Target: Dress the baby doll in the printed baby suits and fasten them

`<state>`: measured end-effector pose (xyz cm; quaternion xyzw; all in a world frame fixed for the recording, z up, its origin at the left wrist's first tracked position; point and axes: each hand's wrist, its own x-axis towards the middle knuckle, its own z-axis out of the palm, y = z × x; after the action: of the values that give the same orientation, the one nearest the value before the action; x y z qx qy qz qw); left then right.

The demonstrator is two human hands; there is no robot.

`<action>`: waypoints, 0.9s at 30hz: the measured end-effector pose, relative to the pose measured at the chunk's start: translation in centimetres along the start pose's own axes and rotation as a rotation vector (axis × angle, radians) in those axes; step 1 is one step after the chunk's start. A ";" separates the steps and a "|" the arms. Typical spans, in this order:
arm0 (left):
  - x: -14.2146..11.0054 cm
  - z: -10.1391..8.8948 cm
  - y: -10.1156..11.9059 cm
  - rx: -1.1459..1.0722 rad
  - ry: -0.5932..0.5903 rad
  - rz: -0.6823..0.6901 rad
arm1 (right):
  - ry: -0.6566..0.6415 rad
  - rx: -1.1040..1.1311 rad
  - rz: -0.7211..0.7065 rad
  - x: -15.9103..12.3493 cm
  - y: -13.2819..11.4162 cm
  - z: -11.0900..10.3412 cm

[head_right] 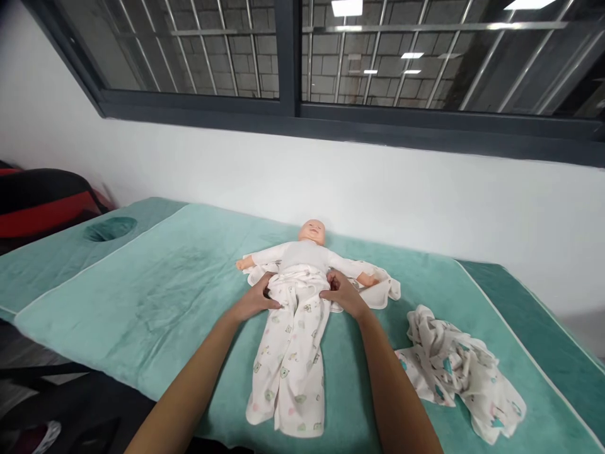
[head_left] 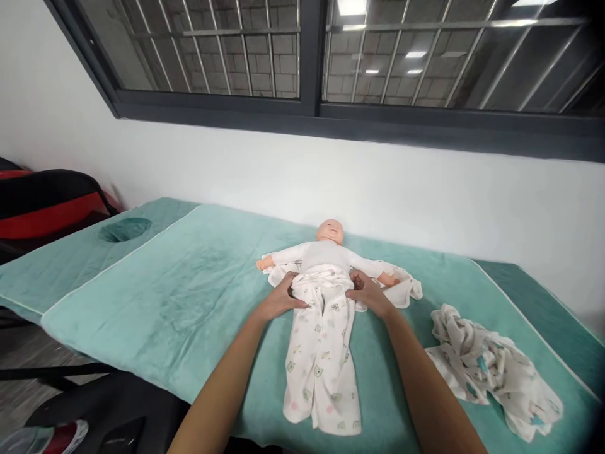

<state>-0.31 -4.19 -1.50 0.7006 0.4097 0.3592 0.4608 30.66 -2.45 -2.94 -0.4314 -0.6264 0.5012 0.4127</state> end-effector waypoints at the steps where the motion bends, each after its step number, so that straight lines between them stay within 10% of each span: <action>1: -0.2 0.4 0.0 0.056 0.061 0.034 | -0.006 -0.059 -0.012 -0.2 -0.3 0.2; 9: -2.1 2.5 -0.4 0.207 0.346 -0.052 | 0.290 -0.072 -0.088 -3.1 -2.6 3.4; 19: -6.6 1.5 0.3 -0.137 0.031 0.001 | 0.058 -0.263 -0.207 -7.5 -3.4 4.9; 27: -7.7 2.4 0.3 0.118 0.111 -0.096 | 0.217 -0.161 0.002 -10.2 -2.5 7.3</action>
<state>-1.21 -12.07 -2.99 0.6851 0.4880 0.3503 0.4121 26.36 -14.51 -2.50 -0.5156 -0.6158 0.4000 0.4415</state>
